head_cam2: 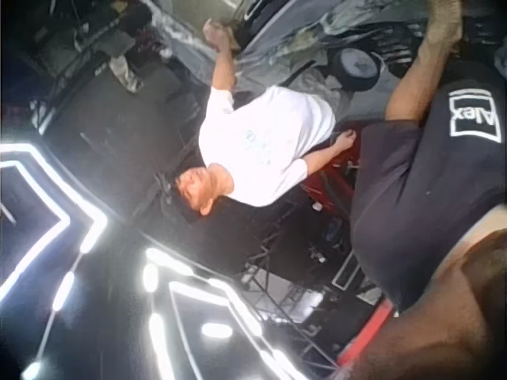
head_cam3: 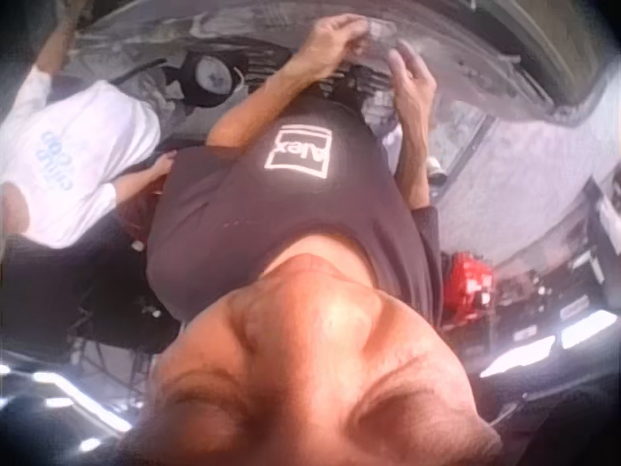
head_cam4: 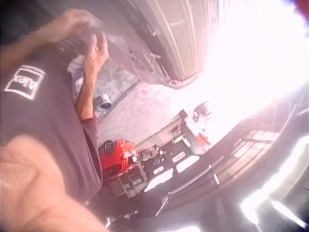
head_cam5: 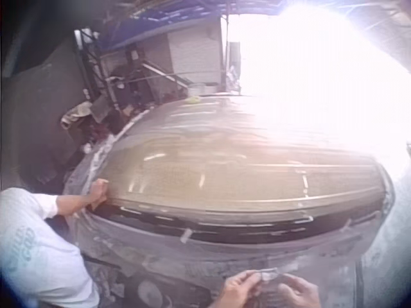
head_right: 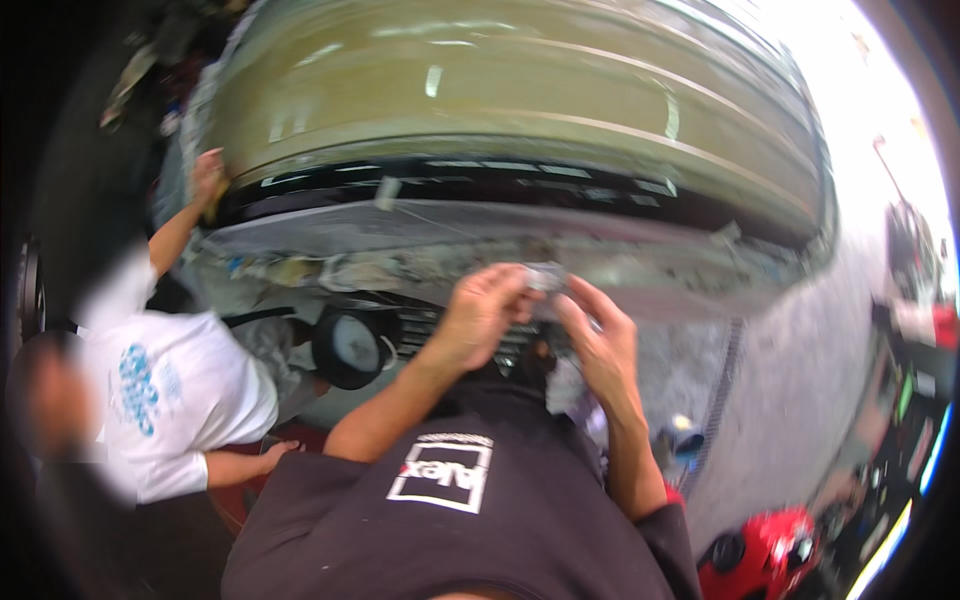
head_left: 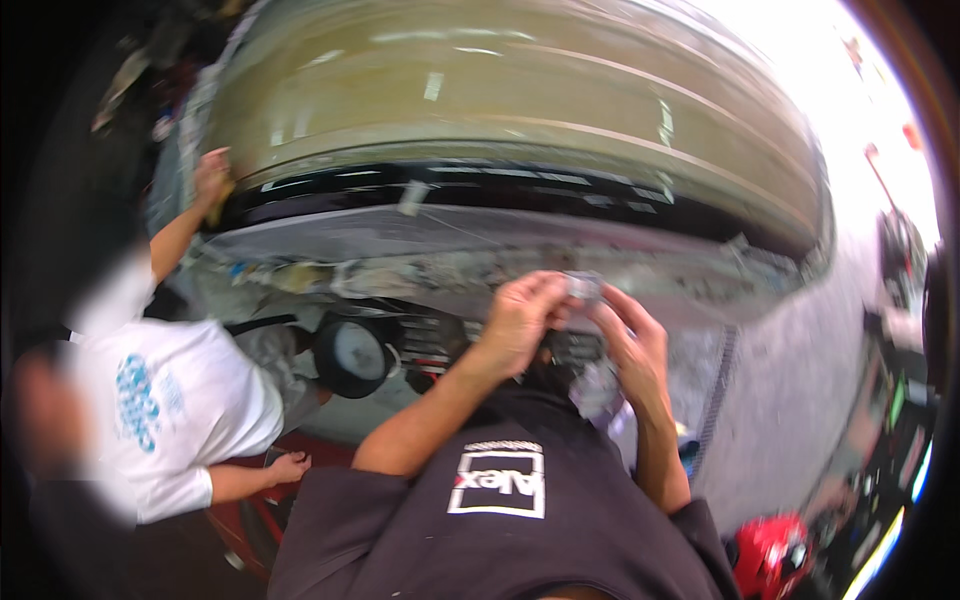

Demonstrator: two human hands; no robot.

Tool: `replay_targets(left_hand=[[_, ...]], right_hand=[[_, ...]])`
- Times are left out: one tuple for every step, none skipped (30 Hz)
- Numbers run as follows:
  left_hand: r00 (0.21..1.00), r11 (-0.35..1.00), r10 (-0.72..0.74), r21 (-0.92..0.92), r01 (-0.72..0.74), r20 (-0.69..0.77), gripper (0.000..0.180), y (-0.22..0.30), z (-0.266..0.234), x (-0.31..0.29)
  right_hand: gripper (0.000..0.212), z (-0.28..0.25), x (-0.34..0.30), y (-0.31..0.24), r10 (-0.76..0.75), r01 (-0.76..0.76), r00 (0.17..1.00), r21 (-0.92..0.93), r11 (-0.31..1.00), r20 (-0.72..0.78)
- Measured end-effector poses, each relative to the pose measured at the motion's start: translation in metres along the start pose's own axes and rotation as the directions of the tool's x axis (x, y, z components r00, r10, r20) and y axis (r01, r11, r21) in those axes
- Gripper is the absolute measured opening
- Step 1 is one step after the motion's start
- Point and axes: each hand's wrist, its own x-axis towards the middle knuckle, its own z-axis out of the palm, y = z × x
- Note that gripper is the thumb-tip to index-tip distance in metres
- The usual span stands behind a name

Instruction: The person tears small pieces of masking tape from a roll and applies them to the edge of a car hood. The hood is partially covered with protective plastic and newspaper. The person works methodically along the edge, placing tape pieces one at a time.

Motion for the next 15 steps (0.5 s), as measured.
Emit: replay_targets(left_hand=[[0.999, 0.998, -0.018, -0.052, 0.02, 0.034, 0.019, 0.005, 0.005, -0.01], [0.999, 0.997, -0.025, -0.073, 0.028, 0.036, 0.019, 0.009, 0.011, -0.018], [0.999, 0.996, -0.032, -0.084, 0.035, 0.044, 0.02, 0.009, 0.015, -0.022], [0.999, 0.997, -0.031, -0.076, 0.034, 0.044, 0.021, 0.009, 0.018, -0.024], [0.998, 0.998, -0.031, -0.049, 0.034, 0.051, 0.022, 0.006, 0.022, -0.024], [0.999, 0.999, -0.024, -0.019, 0.025, 0.049, 0.022, 0.004, 0.024, -0.023], [0.999, 1.0, -0.014, 0.008, 0.014, 0.047, 0.022, 0.002, 0.028, -0.023], [1.0, 0.999, -0.006, 0.053, 0.005, 0.03, 0.023, -0.001, 0.035, -0.023], [0.999, 0.992, 0.027, 0.12, -0.029, 0.023, 0.022, -0.004, 0.039, -0.023], [0.998, 0.981, 0.062, 0.185, -0.065, 0.019, 0.022, -0.008, 0.043, -0.023], [0.995, 0.963, 0.098, 0.249, -0.1, 0.019, 0.022, -0.012, 0.049, -0.022], [0.993, 0.951, 0.115, 0.287, -0.114, 0.013, 0.022, -0.017, 0.055, -0.023], [0.991, 0.937, 0.133, 0.325, -0.129, 0.009, 0.023, -0.021, 0.063, -0.024], [0.988, 0.921, 0.151, 0.362, -0.143, 0.005, 0.023, -0.025, 0.071, -0.024], [0.986, 0.919, 0.16, 0.36, -0.162, 0.036, 0.024, -0.029, 0.079, -0.024]], right_hand=[[0.048, 0.0, -0.002, -0.008, 0.016, -0.016, 1.0, 0.025, 1.0, 0.024], [0.049, 0.0, -0.003, -0.015, 0.028, -0.03, 0.999, 0.045, 0.999, 0.045], [0.045, -0.004, -0.005, -0.021, 0.084, -0.091, 0.993, 0.102, 0.991, 0.078], [0.043, -0.004, -0.005, -0.017, 0.039, -0.056, 0.995, 0.192, 0.98, 0.091], [0.042, -0.008, -0.007, -0.012, -0.01, -0.018, 0.995, 0.277, 0.961, 0.102], [0.041, -0.011, -0.009, -0.009, -0.036, 0.01, 0.995, 0.279, 0.96, 0.09], [0.041, -0.016, -0.011, -0.007, -0.063, 0.039, 0.995, 0.279, 0.96, 0.079], [0.04, -0.022, -0.012, -0.006, -0.091, 0.069, 0.993, 0.276, 0.959, 0.069], [0.04, -0.026, -0.014, -0.006, -0.119, 0.102, 0.991, 0.242, 0.965, 0.058], [0.04, -0.032, -0.017, -0.008, -0.147, 0.134, 0.988, 0.206, 0.969, 0.049], [0.04, -0.038, -0.019, -0.009, -0.176, 0.167, 0.984, 0.168, 0.971, 0.04], [0.036, -0.044, -0.015, -0.001, -0.261, 0.258, 0.965, 0.088, 0.962, 0.03], [0.032, -0.051, -0.015, 0.002, -0.264, 0.261, 0.964, 0.088, 0.961, 0.027], [0.028, -0.058, -0.015, 0.004, -0.268, 0.265, 0.963, 0.087, 0.96, 0.025], [0.025, -0.066, -0.016, 0.008, -0.266, 0.263, 0.964, 0.084, 0.961, 0.023]])
